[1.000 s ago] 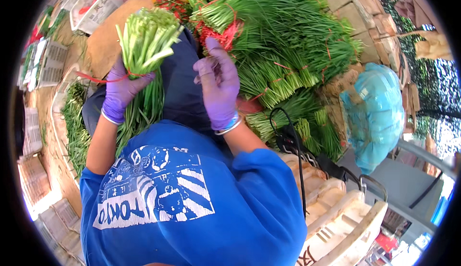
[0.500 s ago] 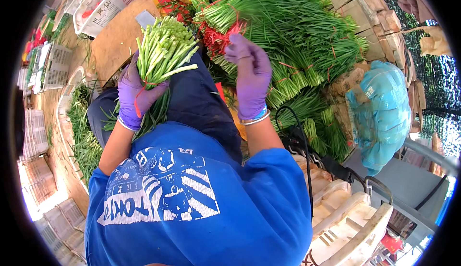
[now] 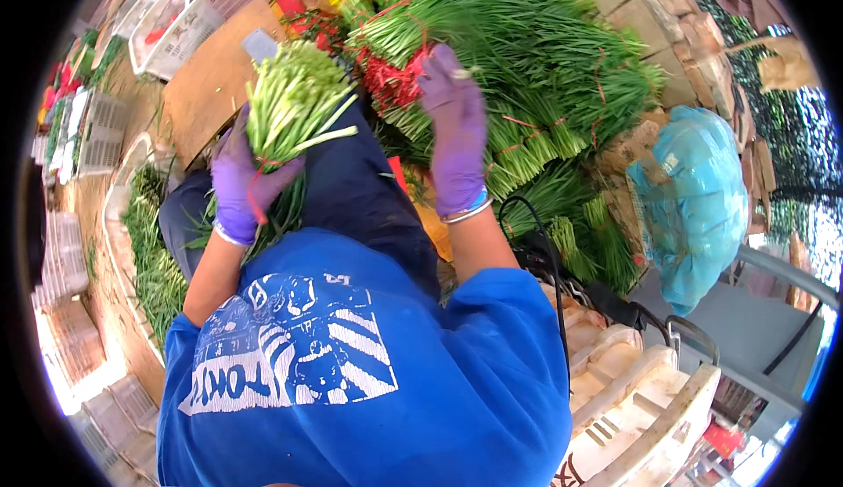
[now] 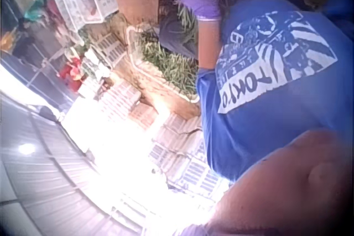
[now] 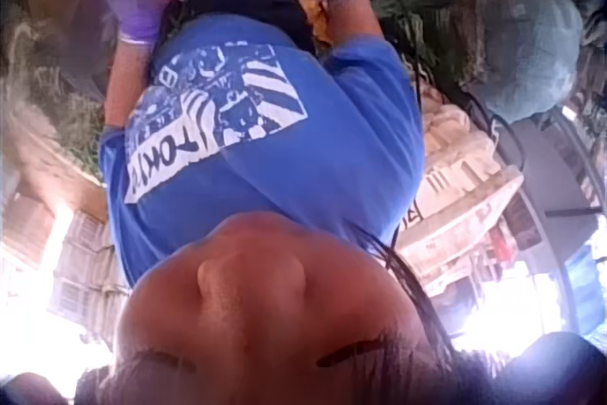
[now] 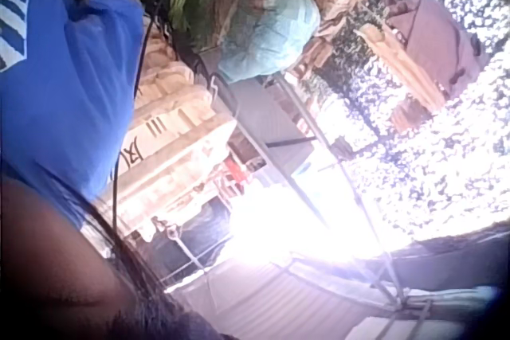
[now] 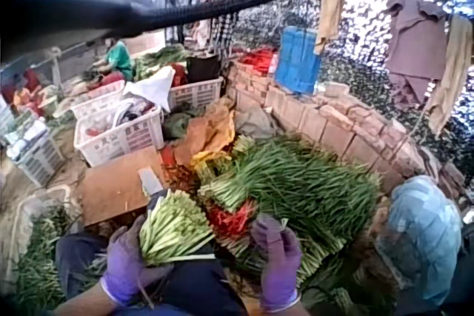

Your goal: The person bundles bunches of green stalks by hand using red ties, then uses a cleaver to trim the root ends even.

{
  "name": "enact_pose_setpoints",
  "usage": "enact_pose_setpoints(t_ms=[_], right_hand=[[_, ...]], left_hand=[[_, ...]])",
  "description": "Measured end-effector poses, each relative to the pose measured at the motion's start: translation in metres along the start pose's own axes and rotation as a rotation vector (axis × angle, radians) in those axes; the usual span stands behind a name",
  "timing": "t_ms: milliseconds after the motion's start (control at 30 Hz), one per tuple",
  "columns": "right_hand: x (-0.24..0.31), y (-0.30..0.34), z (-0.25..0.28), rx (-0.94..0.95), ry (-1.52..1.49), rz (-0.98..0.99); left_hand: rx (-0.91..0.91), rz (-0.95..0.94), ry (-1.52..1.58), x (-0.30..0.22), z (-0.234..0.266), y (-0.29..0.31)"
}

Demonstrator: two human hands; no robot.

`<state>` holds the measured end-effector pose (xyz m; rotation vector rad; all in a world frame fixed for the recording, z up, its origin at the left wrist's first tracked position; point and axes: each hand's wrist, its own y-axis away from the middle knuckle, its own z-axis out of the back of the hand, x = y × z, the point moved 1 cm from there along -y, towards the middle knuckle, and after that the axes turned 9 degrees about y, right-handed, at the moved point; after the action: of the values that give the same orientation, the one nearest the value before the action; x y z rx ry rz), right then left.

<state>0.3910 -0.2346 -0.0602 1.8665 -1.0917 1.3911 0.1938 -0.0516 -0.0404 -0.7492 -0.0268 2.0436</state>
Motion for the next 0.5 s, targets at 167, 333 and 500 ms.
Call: enact_pose_setpoints(t_ms=[167,333,500], right_hand=[[-0.033,0.020,-0.040,0.689,0.397,0.117],[-0.048,-0.004,-0.101,0.621,0.026,0.370],[-0.026,-0.031,-0.095,0.306,-0.593,0.224]], left_hand=[[-0.078,0.102,0.289,-0.027,0.023,-0.005],[0.138,-0.103,0.625,-0.078,0.040,-0.054],[0.248,-0.520,0.377,-0.123,0.041,-0.101]])
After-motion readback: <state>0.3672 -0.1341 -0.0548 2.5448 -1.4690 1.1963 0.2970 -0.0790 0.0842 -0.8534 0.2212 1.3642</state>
